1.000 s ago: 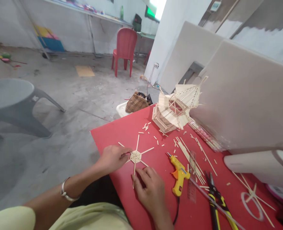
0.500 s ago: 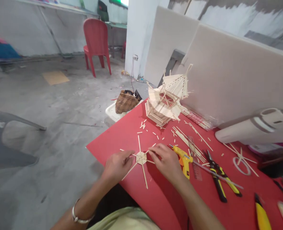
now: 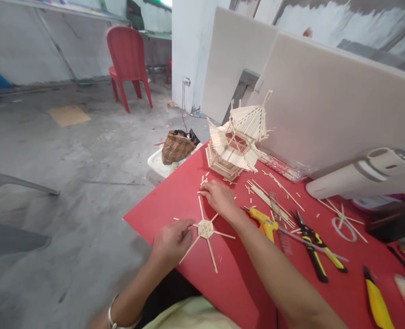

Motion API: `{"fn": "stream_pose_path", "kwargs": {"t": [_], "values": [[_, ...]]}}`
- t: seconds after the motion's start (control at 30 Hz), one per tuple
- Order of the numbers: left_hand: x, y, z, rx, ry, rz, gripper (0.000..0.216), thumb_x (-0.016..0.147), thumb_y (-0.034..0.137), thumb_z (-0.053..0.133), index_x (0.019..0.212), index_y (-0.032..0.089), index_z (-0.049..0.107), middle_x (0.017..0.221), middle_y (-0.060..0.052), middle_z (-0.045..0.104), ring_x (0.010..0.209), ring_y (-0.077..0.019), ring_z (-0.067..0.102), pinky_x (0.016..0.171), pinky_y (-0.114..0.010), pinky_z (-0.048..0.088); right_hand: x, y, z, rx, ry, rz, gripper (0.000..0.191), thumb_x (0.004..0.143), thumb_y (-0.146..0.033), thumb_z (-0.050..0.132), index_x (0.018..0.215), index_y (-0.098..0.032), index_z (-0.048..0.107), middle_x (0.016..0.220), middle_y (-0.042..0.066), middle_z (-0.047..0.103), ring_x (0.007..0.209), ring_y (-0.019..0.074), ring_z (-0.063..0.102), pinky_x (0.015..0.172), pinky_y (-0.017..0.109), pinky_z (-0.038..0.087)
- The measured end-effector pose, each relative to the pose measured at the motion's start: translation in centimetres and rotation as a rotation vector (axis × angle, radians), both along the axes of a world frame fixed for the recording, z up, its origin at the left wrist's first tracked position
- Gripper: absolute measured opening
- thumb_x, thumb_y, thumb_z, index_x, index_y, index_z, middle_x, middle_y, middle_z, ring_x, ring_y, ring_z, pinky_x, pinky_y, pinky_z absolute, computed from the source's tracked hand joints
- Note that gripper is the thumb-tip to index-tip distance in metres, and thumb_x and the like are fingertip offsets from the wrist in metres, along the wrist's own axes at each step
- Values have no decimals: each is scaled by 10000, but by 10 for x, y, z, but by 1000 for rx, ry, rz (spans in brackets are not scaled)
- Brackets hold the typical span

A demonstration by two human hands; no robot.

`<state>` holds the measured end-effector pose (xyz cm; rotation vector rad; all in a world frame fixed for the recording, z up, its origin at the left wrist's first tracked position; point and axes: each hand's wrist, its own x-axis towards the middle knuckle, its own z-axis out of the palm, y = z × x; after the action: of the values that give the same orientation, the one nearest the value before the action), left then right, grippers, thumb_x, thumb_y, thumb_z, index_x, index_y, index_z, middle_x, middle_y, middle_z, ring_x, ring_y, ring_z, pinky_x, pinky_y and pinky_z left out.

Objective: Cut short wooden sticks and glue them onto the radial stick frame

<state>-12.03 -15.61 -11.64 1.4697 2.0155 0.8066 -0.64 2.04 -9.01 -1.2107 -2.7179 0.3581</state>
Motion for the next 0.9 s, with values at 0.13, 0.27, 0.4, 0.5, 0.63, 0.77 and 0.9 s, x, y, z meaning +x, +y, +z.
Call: {"fn": "stream_pose_path", "kwargs": {"t": [0.13, 0.27, 0.4, 0.5, 0.63, 0.77, 0.9], "values": [[-1, 2, 5, 16, -130, 45, 269, 828, 310, 529, 962, 209, 739, 674, -10, 681, 600, -143, 590, 605, -254, 433, 0, -7, 4, -8, 14, -62, 132, 954, -271, 568, 901, -203, 668, 925, 51, 659, 779, 159, 613, 616, 267, 340], [2, 1, 10, 15, -557, 220, 227, 772, 387, 632, 795, 181, 725, 640, -3, 637, 521, -101, 501, 516, -226, 388, 12, -41, 19, -32, 119, -114, 172, 991, -260, 489, 926, -201, 637, 905, 34, 668, 820, 159, 621, 688, 268, 407], [13, -4, 21, -69, -1014, 366, 366, 686, 487, 752, 814, 147, 717, 442, 72, 409, 390, -44, 284, 396, -191, 202, 28, -96, 23, -184, 550, -128, 138, 961, -263, 530, 922, -229, 659, 869, -3, 685, 787, 138, 631, 706, 245, 457], [23, -9, 28, -75, -1176, 405, 444, 634, 527, 802, 797, 125, 708, 407, 91, 350, 382, -26, 240, 388, -180, 148, 36, -128, 16, -176, 652, -105, 166, 957, -221, 513, 939, -228, 677, 892, 8, 697, 813, 137, 640, 763, 252, 484], [35, -16, 30, -95, -1243, 480, 470, 558, 516, 855, 744, 127, 667, 405, 96, 357, 374, -17, 236, 368, -167, 129, 43, -143, 5, -56, 699, -52, 186, 955, -165, 501, 967, -212, 680, 922, 22, 718, 874, 142, 655, 837, 257, 494], [44, -21, 32, -114, -1256, 525, 478, 529, 503, 867, 740, 145, 630, 395, 96, 378, 366, -24, 243, 349, -157, 141, 52, -146, -3, 18, 680, -68, 145, 945, -177, 534, 1000, -205, 666, 877, 12, 731, 767, 141, 662, 747, 254, 500], [53, -24, 33, -95, -1198, 552, 464, 542, 512, 841, 720, 158, 600, 379, 95, 379, 351, -36, 251, 335, -163, 147, 56, -154, -4, 106, 681, -41, 159, 955, -172, 526, 1050, -197, 652, 859, 14, 732, 750, 138, 660, 729, 250, 495]]}}
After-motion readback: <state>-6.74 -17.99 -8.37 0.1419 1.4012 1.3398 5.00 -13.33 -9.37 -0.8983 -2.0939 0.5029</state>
